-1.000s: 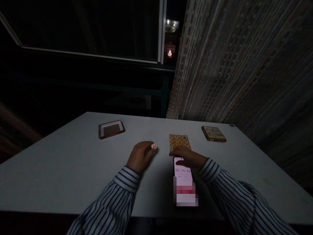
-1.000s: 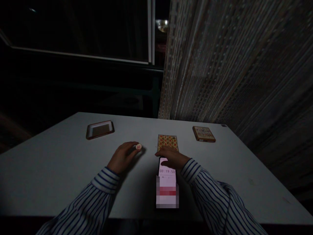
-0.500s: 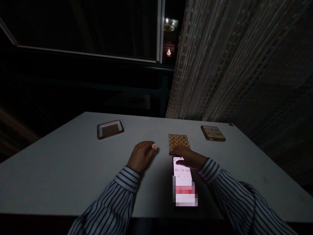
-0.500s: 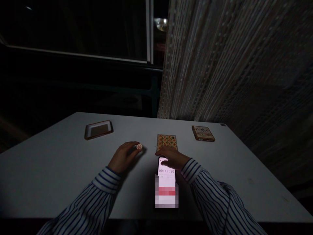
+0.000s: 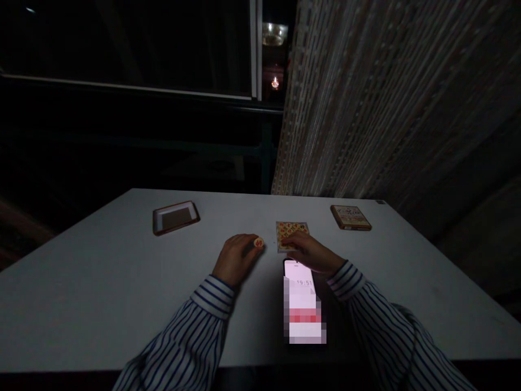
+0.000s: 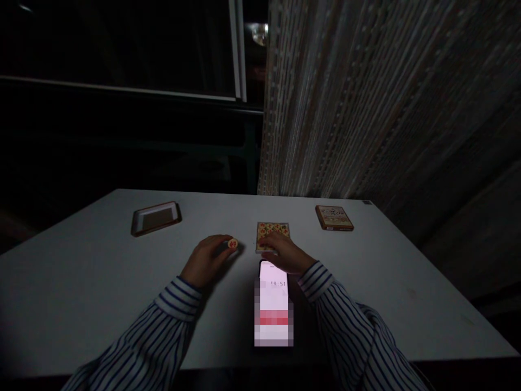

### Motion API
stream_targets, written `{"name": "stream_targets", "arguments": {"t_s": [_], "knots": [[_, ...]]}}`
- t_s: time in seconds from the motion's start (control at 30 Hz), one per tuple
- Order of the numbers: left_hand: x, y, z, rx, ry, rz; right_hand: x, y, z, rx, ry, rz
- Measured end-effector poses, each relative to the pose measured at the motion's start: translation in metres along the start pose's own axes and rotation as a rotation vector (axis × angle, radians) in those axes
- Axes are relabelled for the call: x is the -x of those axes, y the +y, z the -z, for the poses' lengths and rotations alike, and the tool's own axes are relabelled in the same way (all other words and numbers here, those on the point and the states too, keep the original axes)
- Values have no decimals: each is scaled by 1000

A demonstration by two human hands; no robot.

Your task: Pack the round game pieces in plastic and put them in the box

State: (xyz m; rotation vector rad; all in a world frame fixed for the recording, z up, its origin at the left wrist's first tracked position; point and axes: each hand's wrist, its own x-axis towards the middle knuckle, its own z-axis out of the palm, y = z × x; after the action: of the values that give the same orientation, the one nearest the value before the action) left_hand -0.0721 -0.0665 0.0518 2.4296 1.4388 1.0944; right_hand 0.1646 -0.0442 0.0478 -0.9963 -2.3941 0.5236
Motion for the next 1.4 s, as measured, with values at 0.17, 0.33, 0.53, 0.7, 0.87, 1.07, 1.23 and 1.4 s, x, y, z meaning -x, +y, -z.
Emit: {"name": "stream_targets", "arguments": {"t_s": [0.17,0.33,0.53,0.7,0.87,1.07,1.23,1.4], "knots": [[-6,1,-1,14,-31,-20,-2,-7,10,-59,57,-64],[-13,4,-3,-21,-73,-27,-2,-3,18,-185,129,-190],[-25,9,-10,-34,-84,-31,4,17,15,-265,347,-290],[-36,14,-18,-33,-86,-25,9,30,14,-209,453,-311],[-43,18,-26,-9,-89,-51,9,31,17,-187,521,-309],[-54,20,-29,5,-85,-17,9,32,15,-196,539,-311],[-64,19,-30,48,-84,-26,8,31,19,-208,579,-320],[-77,22,-30,94,-105,-12,3,30,26,-241,590,-330]]}}
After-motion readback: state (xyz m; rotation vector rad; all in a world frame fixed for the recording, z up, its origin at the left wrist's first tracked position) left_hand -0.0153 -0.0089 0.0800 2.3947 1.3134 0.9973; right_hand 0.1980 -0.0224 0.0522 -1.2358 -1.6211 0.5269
